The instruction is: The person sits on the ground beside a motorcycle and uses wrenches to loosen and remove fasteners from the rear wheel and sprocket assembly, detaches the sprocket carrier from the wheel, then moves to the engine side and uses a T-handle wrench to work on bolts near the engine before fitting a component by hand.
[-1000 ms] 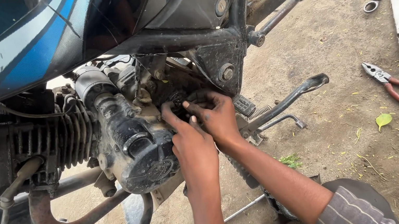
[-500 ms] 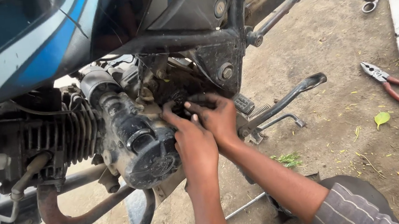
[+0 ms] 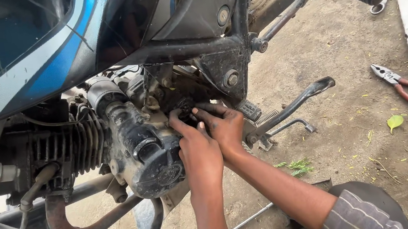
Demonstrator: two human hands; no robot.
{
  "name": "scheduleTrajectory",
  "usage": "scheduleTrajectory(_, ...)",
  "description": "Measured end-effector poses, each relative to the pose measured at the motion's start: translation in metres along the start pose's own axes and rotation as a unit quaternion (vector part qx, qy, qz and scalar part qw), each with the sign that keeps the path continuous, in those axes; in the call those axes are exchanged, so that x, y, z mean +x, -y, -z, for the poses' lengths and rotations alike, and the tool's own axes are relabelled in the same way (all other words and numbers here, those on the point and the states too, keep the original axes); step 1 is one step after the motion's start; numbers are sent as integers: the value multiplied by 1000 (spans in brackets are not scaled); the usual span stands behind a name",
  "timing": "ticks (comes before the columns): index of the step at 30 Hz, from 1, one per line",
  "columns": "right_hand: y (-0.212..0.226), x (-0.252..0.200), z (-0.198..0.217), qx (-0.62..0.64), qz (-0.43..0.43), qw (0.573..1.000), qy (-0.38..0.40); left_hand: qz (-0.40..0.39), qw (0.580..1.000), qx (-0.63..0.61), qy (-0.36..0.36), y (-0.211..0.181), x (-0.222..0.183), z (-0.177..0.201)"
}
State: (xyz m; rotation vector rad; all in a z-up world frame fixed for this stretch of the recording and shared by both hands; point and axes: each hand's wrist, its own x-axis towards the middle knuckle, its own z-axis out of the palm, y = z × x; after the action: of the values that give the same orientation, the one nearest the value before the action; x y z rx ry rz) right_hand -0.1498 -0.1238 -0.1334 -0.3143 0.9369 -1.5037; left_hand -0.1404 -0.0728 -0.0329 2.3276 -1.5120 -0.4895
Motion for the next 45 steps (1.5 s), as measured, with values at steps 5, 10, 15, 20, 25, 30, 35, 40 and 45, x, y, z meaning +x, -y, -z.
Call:
scheduleTrajectory(5,-1,-2,-2,49,-32,998,-4,-3,1000,-4,-8,0,0,-2)
scheduleTrajectory(10,-7,4,2,78,-42,996,16,-18,1000,-8,-20,3,3,-6)
scheduleTrajectory(15,-6,6,0,87,-56,994,29,-14,1000,1,-27,4,7,-6)
scheduleTrajectory(20,-6,7,0,59,-47,997,22,39,999,11,12,-16,-2,6)
scheduleTrajectory(25,-16,11,-2,60,-38,997,16,17,1000,23,-1,-6,5,2)
scheduleTrajectory(30,-17,11,-3,60,-32,998,12,10,1000,18,-5,-2,8,0)
scheduleTrajectory(35,-18,10,-5,81,-48,996,8,23,1000,17,5,-3,5,3)
scheduleTrajectory(40,-20,12,-4,66,-28,997,1,1,1000,7,-12,5,7,-2)
scheduleTrajectory(45,-30,20,-1,73,-16,997,14,-20,1000,2,-4,14,14,-9)
